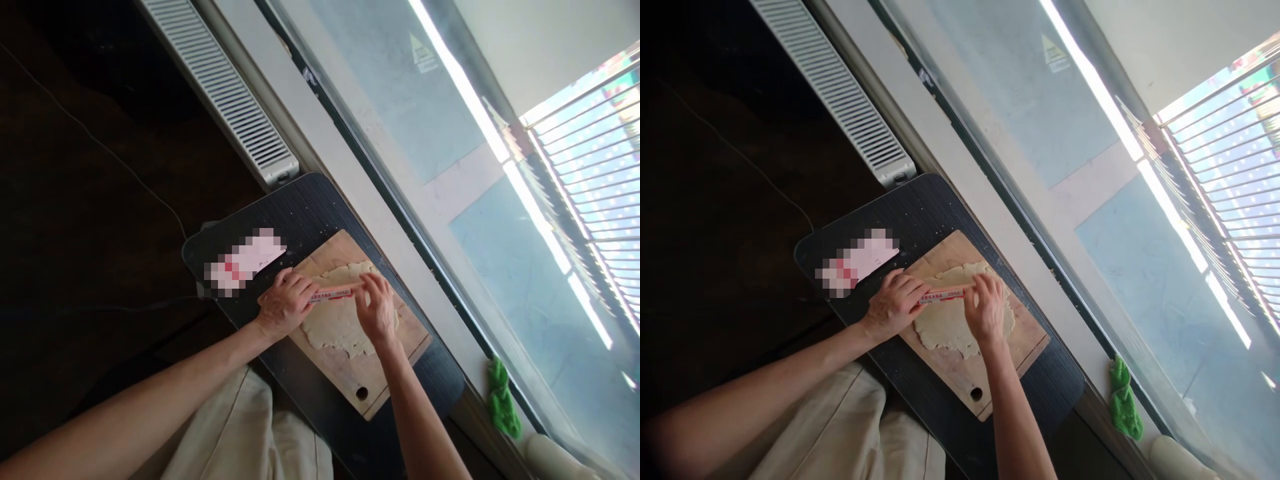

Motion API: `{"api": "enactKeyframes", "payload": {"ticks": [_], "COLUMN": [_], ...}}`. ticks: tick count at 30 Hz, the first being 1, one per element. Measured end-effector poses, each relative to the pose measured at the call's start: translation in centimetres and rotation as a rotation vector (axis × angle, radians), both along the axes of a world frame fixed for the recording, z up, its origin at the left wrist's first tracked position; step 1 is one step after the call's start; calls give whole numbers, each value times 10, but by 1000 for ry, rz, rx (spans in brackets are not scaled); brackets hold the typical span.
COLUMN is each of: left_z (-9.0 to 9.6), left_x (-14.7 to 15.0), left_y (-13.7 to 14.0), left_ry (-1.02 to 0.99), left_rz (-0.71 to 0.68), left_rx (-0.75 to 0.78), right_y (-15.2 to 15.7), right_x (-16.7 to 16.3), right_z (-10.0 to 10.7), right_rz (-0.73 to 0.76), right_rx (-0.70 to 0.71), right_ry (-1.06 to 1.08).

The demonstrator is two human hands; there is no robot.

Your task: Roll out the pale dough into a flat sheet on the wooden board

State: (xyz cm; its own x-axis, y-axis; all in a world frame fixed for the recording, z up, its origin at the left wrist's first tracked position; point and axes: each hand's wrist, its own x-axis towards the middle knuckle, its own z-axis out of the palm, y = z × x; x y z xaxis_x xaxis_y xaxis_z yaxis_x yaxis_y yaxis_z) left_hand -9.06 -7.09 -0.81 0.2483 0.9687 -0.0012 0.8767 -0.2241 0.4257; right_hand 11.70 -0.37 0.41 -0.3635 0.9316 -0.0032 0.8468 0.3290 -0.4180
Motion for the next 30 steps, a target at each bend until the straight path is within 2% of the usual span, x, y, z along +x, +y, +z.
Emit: {"api": "enactKeyframes", "payload": {"ticks": [2,5,8,10,13,15,16,18,21,23,25,28,30], "left_z": [8,16,9,-1,-15,-21,-23,-23,-21,-20,-21,-25,-27], "left_x": [-1,8,30,52,92,113,118,113,81,64,67,105,126], "left_y": [-2,-2,13,37,83,104,107,97,59,45,52,89,106], "left_ry": [13,12,15,40,77,102,113,126,130,135,138,152,171], "left_rz": [-136,-315,-316,-292,-312,-277,-267,-264,-300,-325,-350,-346,-329], "left_rx": [6,14,35,62,52,4,-4,18,76,91,92,49,0], "right_y": [-46,-101,-137,-152,-163,-165,-166,-171,-187,-195,-195,-183,-176], "right_x": [28,55,60,57,50,48,48,47,43,38,36,42,49], "right_z": [10,15,6,-4,-19,-23,-23,-19,-14,-14,-16,-18,-17], "right_rz": [112,30,-133,-227,-379,-465,-494,-512,-456,-441,-495,-617,-634], "right_rx": [2,-32,-61,-60,-27,5,20,33,30,34,43,35,18], "right_ry": [-45,-149,-165,-138,-88,-76,-76,-68,-21,-9,-27,-88,-123]}}
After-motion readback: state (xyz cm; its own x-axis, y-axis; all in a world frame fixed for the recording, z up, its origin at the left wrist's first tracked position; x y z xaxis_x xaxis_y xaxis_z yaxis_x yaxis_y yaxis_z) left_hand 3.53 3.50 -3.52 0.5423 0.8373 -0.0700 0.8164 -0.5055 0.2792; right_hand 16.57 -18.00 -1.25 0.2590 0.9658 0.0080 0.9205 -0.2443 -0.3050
